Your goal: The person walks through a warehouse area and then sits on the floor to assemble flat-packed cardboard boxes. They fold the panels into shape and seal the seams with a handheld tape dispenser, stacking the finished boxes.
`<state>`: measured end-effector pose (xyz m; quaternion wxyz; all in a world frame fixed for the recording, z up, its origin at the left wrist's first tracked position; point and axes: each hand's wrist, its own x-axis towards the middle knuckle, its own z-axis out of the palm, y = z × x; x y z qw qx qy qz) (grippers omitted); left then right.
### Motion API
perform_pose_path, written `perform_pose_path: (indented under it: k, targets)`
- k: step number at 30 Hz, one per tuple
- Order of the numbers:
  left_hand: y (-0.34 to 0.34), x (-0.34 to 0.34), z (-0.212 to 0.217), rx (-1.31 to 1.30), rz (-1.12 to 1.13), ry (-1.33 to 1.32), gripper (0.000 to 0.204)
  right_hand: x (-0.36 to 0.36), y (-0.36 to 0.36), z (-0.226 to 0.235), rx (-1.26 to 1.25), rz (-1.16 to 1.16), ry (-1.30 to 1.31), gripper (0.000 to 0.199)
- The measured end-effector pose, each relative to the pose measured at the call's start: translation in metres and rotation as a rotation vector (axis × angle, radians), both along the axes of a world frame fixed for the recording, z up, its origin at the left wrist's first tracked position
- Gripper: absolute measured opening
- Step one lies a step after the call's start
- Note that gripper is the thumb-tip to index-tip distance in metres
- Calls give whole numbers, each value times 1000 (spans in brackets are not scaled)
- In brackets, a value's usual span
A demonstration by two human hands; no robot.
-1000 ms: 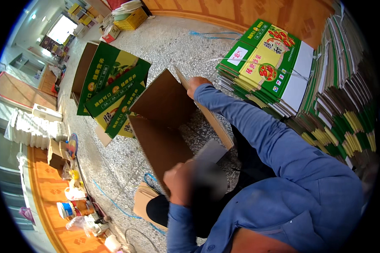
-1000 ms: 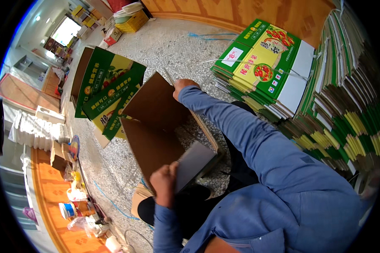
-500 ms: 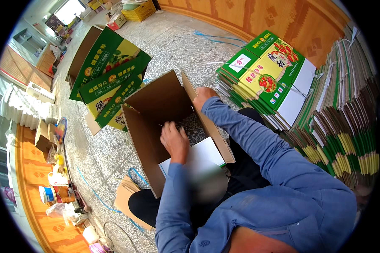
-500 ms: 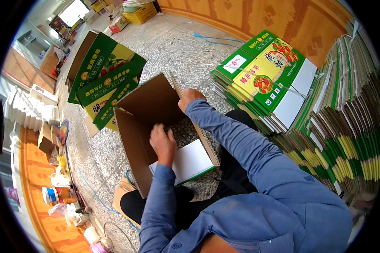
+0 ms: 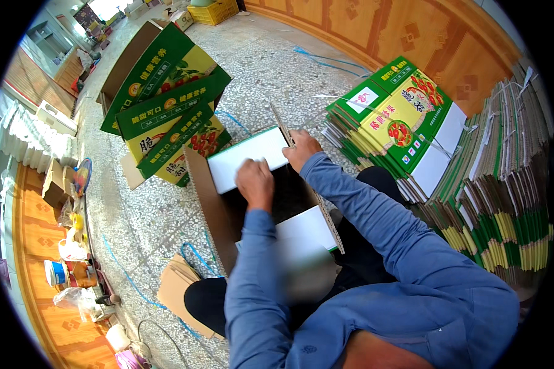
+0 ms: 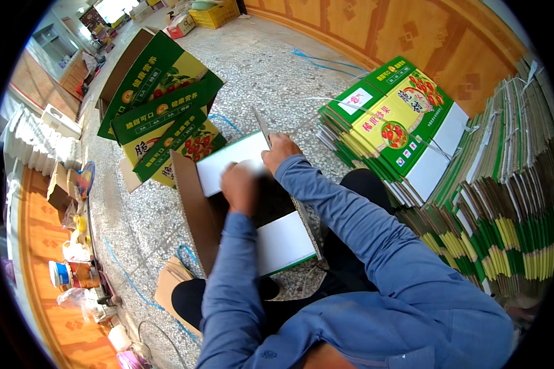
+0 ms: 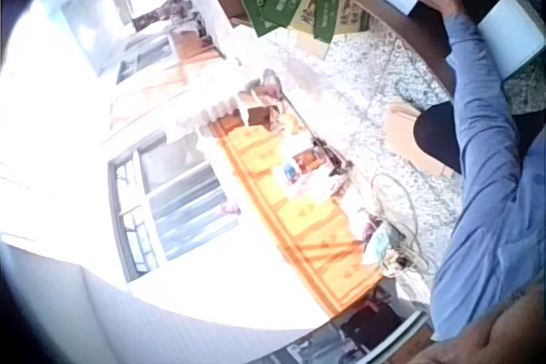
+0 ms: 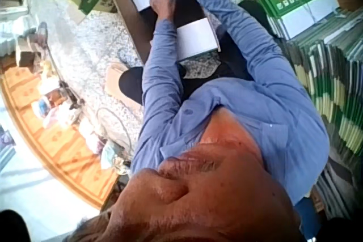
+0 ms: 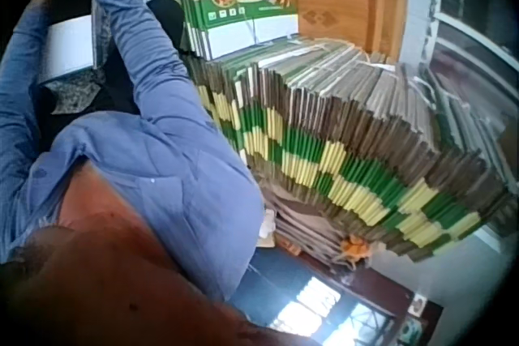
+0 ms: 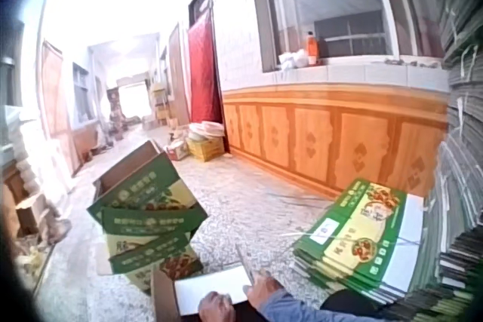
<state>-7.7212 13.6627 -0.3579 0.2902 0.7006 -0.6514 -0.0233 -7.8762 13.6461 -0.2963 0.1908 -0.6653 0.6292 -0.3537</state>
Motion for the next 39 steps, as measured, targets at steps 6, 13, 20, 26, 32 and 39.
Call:
perform_pose_path:
  k: [6, 13, 20, 26, 32, 39]
  targets:
    - [68, 26, 46, 22, 39, 455, 24, 49, 26, -39, 182, 86, 302, 60]
    - [120, 107, 148, -9, 135, 746, 39, 44, 32, -49, 124, 152, 407, 55]
    - [98, 41, 26, 184, 114, 7, 70, 36, 36, -38, 169, 230, 475, 63]
    - [98, 11, 28, 305, 244, -203, 71, 34, 38, -33, 202, 253, 515, 62]
    - [101, 11, 30, 178, 166, -251, 68, 34, 39, -29, 229, 284, 610, 65]
    - [3, 40, 24, -38, -24, -262, 60, 33, 37, -30, 229, 274, 580, 64]
